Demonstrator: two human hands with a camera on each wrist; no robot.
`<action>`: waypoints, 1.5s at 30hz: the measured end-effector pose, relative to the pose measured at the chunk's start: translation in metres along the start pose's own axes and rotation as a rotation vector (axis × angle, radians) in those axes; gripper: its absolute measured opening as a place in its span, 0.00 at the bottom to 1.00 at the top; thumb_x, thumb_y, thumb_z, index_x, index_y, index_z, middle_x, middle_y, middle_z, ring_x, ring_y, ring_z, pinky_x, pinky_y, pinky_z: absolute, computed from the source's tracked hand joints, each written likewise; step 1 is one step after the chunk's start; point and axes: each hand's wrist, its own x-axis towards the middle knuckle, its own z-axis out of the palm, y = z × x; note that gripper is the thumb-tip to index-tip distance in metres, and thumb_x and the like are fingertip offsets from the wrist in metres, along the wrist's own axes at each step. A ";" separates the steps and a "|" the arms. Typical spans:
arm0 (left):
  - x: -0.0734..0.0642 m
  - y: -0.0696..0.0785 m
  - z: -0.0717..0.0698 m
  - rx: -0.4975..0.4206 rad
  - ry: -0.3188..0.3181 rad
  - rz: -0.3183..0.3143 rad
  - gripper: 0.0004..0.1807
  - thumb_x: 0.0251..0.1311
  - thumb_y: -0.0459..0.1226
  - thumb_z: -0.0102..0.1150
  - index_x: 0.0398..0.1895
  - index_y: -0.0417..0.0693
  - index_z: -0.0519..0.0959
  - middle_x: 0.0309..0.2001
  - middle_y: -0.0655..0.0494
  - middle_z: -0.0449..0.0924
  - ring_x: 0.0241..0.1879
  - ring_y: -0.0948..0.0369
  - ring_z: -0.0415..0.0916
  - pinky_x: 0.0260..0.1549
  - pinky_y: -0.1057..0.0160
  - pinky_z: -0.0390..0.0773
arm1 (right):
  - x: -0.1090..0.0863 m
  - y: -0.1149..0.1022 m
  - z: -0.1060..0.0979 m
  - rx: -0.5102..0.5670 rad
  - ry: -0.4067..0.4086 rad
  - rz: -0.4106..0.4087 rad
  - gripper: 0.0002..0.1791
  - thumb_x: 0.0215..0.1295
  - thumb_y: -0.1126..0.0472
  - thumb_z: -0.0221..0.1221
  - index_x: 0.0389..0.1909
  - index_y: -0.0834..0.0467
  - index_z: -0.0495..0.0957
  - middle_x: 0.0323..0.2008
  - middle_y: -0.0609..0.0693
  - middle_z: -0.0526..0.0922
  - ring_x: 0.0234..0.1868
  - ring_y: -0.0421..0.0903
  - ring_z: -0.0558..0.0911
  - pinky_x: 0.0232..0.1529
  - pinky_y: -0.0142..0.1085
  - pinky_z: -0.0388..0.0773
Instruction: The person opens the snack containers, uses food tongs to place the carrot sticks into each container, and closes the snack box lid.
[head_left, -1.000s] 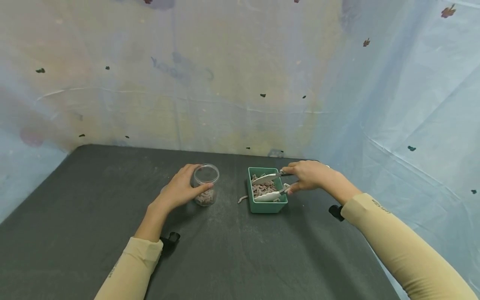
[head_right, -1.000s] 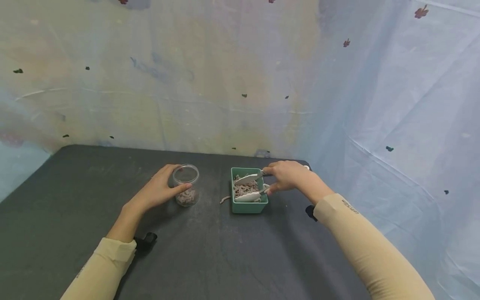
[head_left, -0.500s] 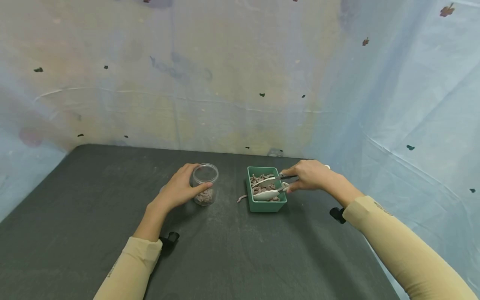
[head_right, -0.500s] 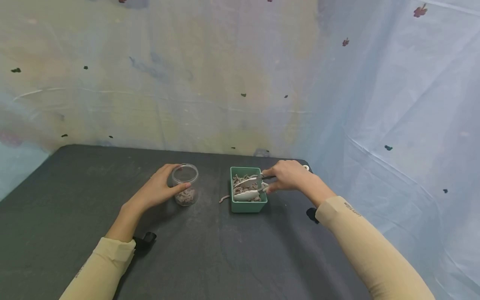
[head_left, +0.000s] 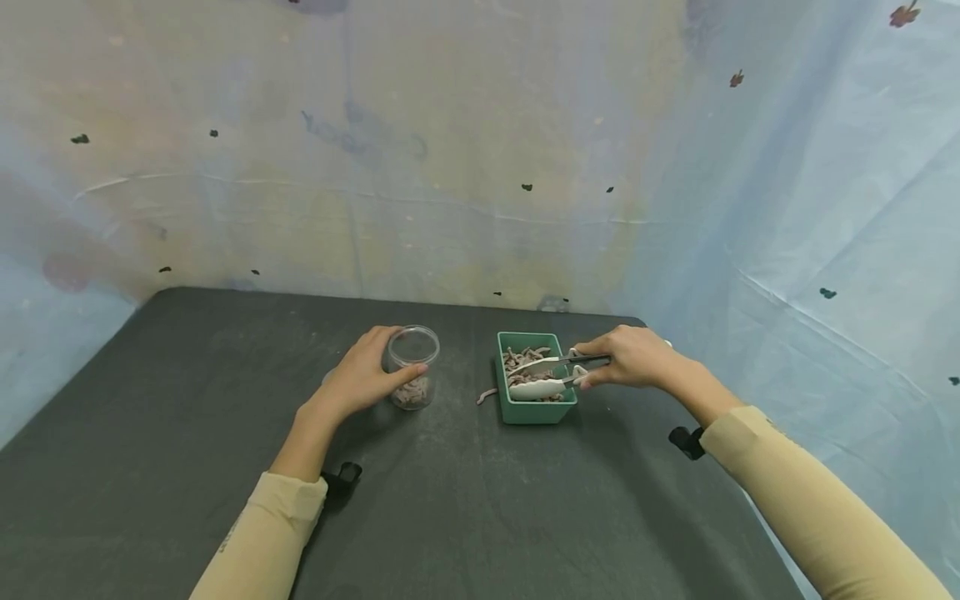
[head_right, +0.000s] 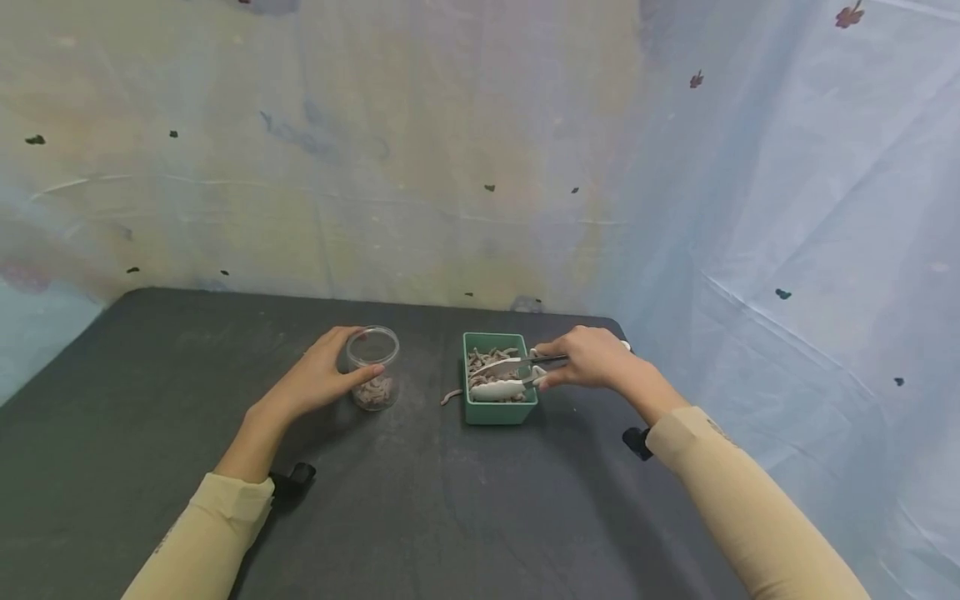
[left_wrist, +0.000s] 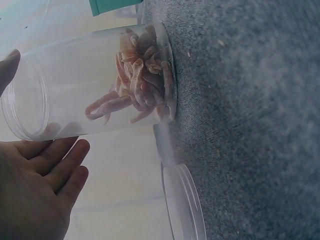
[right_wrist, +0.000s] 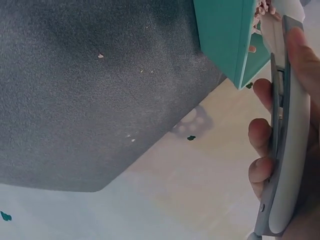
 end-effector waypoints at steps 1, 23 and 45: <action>0.000 0.000 0.000 0.000 0.000 0.000 0.51 0.65 0.66 0.61 0.79 0.43 0.60 0.76 0.38 0.60 0.75 0.38 0.58 0.67 0.31 0.66 | -0.001 0.001 0.001 0.008 0.003 0.005 0.37 0.60 0.42 0.73 0.66 0.57 0.82 0.55 0.57 0.87 0.27 0.37 0.78 0.24 0.34 0.68; -0.001 0.001 -0.001 0.000 0.001 -0.007 0.51 0.65 0.67 0.61 0.79 0.43 0.61 0.77 0.38 0.59 0.75 0.38 0.58 0.68 0.31 0.65 | -0.021 0.011 0.020 0.173 0.118 0.069 0.35 0.61 0.42 0.72 0.65 0.58 0.82 0.51 0.57 0.89 0.18 0.36 0.61 0.21 0.33 0.58; -0.001 0.001 0.000 0.004 0.002 -0.009 0.51 0.65 0.67 0.60 0.80 0.43 0.60 0.77 0.38 0.59 0.75 0.38 0.58 0.67 0.31 0.65 | -0.038 0.019 0.031 0.266 0.230 0.140 0.36 0.64 0.45 0.72 0.68 0.60 0.78 0.24 0.43 0.82 0.17 0.37 0.59 0.21 0.34 0.60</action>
